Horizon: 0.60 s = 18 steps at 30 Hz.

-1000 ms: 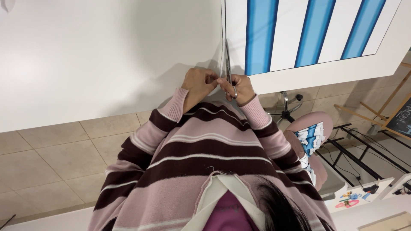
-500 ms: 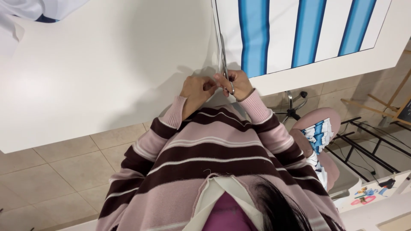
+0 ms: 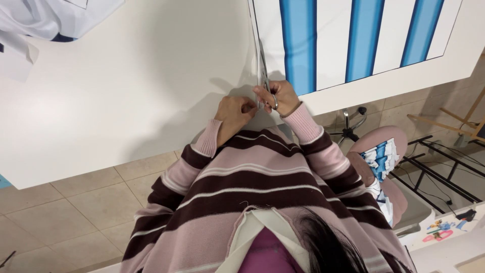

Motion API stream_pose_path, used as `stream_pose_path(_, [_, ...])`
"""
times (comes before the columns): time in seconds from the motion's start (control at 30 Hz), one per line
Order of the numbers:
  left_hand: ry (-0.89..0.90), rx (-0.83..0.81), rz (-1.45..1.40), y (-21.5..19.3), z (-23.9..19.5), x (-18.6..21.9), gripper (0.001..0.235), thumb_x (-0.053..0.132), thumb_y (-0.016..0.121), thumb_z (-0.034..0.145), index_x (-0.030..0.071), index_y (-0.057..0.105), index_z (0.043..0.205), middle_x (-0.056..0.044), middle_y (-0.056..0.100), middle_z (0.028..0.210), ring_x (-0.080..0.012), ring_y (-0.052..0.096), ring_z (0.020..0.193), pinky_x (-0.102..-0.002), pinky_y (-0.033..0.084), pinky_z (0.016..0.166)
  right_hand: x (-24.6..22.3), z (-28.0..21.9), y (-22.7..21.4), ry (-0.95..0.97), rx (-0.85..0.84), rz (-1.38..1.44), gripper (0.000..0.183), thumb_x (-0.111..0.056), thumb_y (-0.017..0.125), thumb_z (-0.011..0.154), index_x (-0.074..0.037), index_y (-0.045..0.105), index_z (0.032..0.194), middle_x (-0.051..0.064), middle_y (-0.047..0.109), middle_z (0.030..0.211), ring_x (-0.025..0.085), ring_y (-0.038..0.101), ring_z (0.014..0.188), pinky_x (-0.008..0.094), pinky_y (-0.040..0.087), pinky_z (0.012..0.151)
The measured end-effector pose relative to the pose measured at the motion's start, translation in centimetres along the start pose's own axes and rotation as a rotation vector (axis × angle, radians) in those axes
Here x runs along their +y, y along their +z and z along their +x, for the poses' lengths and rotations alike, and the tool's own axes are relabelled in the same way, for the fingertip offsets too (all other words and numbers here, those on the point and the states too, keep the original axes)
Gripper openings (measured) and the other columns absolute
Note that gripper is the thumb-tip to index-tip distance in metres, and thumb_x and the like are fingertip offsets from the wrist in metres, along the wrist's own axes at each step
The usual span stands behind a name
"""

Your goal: The person cuts a large printed fabric sheet featuring an Argentina soccer jersey design using scissors. They smooth the fabric on a white table, cut along printed outlines to separate sections, and move cut pieces aside.

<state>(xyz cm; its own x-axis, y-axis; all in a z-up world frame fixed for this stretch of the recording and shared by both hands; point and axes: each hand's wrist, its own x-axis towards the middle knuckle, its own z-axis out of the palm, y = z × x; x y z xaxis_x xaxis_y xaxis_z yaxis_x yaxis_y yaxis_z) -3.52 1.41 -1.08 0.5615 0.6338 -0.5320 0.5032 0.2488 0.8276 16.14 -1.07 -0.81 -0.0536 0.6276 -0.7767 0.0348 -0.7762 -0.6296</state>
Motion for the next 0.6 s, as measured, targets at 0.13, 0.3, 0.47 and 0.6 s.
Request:
stream_pose_path(0.13, [0.013, 0.009, -0.019, 0.4, 0.2, -0.7, 0.020, 0.021, 0.073, 0.083, 0.004, 0.078, 0.092, -0.012, 0.077, 0.079, -0.0250, 0.074, 0.068, -0.035, 0.059, 0.070, -1.2, 0.7, 0.0, 0.012, 0.006, -0.007, 0.042, -0.038, 0.074, 0.094, -0.002, 0.066, 0.074, 0.003, 0.061, 0.065, 0.009, 0.055, 0.047, 0.024, 0.043, 0.043])
stream_pose_path(0.3, [-0.031, -0.010, -0.045, 0.3, 0.1, -0.6, 0.020, 0.019, 0.073, 0.083, 0.003, 0.078, 0.094, -0.010, 0.077, 0.076, -0.0217, 0.075, 0.066, -0.033, 0.059, 0.069, -1.4, 0.7, 0.1, 0.027, 0.023, 0.013, 0.041, -0.039, 0.076, 0.092, -0.003, 0.066, 0.074, 0.002, 0.059, 0.063, 0.008, 0.053, 0.046, 0.024, 0.042, 0.042])
stream_pose_path(0.47, [-0.011, -0.005, -0.039, 0.1, 0.0, -0.4, 0.019, 0.019, 0.074, 0.083, 0.003, 0.078, 0.092, -0.010, 0.076, 0.075, -0.0217, 0.074, 0.065, -0.033, 0.059, 0.068, -1.1, 0.8, 0.0, -0.028, 0.030, -0.056, 0.046, -0.039, 0.076, 0.094, -0.003, 0.060, 0.068, 0.001, 0.055, 0.060, 0.008, 0.052, 0.045, 0.024, 0.041, 0.041])
stream_pose_path(0.6, [-0.013, -0.011, -0.024, -0.1, -0.1, -0.2, 0.018, 0.019, 0.073, 0.082, 0.003, 0.078, 0.091, -0.010, 0.075, 0.073, -0.0225, 0.073, 0.064, -0.034, 0.058, 0.066, -1.5, 0.8, 0.1, -0.006, 0.035, -0.081, 0.045, -0.038, 0.076, 0.093, -0.004, 0.061, 0.068, 0.001, 0.055, 0.059, 0.008, 0.052, 0.043, 0.024, 0.041, 0.039])
